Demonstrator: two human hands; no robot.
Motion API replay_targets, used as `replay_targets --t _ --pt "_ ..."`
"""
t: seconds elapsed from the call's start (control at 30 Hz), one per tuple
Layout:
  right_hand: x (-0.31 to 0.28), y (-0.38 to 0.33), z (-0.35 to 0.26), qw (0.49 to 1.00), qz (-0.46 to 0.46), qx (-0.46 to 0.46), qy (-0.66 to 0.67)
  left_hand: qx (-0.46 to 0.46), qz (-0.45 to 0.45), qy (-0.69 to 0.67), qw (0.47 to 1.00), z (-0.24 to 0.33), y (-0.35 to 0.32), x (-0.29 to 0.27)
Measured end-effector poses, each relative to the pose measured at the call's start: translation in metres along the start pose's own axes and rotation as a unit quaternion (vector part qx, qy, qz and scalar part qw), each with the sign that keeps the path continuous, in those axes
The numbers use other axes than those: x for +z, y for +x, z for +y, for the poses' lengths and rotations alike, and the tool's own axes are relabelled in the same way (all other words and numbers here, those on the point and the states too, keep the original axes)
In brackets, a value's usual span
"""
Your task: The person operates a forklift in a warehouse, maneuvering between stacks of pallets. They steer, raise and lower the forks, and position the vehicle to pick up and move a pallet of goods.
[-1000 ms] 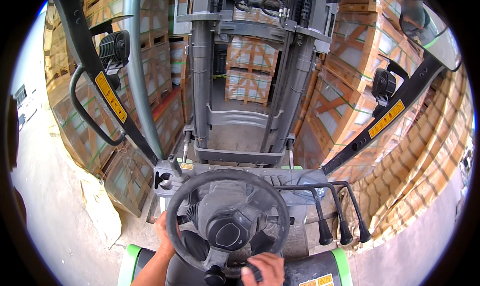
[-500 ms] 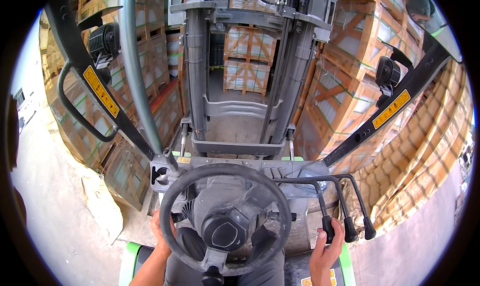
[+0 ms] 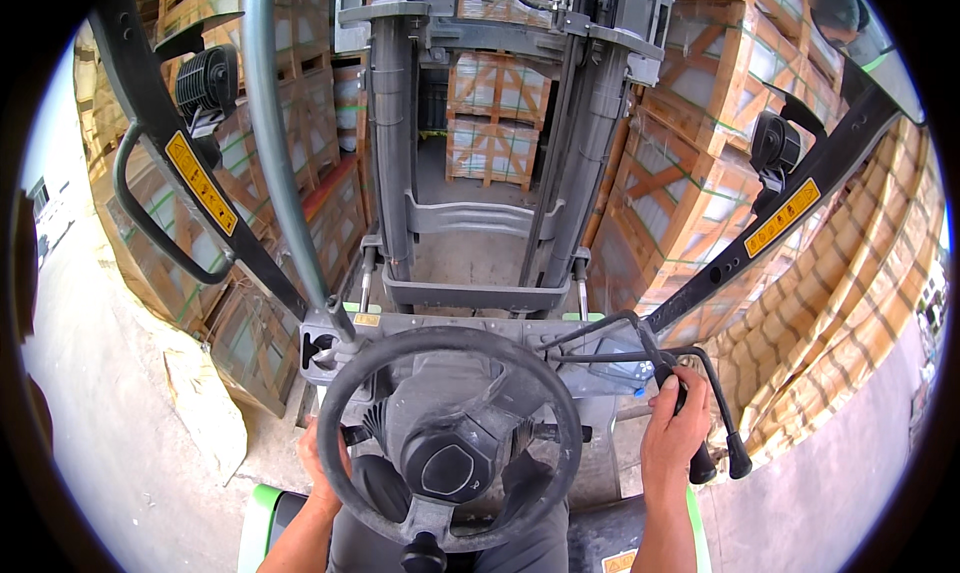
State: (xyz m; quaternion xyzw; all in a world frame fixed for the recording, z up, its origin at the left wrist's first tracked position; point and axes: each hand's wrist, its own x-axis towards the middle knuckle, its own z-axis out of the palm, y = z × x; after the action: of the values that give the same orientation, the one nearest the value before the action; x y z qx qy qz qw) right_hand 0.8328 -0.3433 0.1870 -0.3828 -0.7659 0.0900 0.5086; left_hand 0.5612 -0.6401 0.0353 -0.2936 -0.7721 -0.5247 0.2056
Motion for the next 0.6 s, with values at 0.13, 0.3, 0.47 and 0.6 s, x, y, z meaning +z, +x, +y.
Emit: replay_targets --t 0.13,0.3,0.47,0.6 --pt "0.003 0.008 -0.001 0.999 0.010 -0.031 -0.016 -0.012 0.007 -0.015 1.000 -0.003 -0.005 0.000" --pt "-0.004 0.001 0.011 0.995 0.001 -0.065 -0.070 -0.040 -0.015 0.016 0.999 -0.010 -0.014 -0.004" --pt "0.002 0.018 0.000 0.998 -0.013 -0.007 -0.056 -0.027 -0.006 -0.002 1.000 0.003 -0.012 -0.009" --pt "0.008 0.028 0.000 0.998 -0.006 -0.010 -0.061 -0.041 -0.005 0.001 0.999 -0.002 -0.021 -0.008"
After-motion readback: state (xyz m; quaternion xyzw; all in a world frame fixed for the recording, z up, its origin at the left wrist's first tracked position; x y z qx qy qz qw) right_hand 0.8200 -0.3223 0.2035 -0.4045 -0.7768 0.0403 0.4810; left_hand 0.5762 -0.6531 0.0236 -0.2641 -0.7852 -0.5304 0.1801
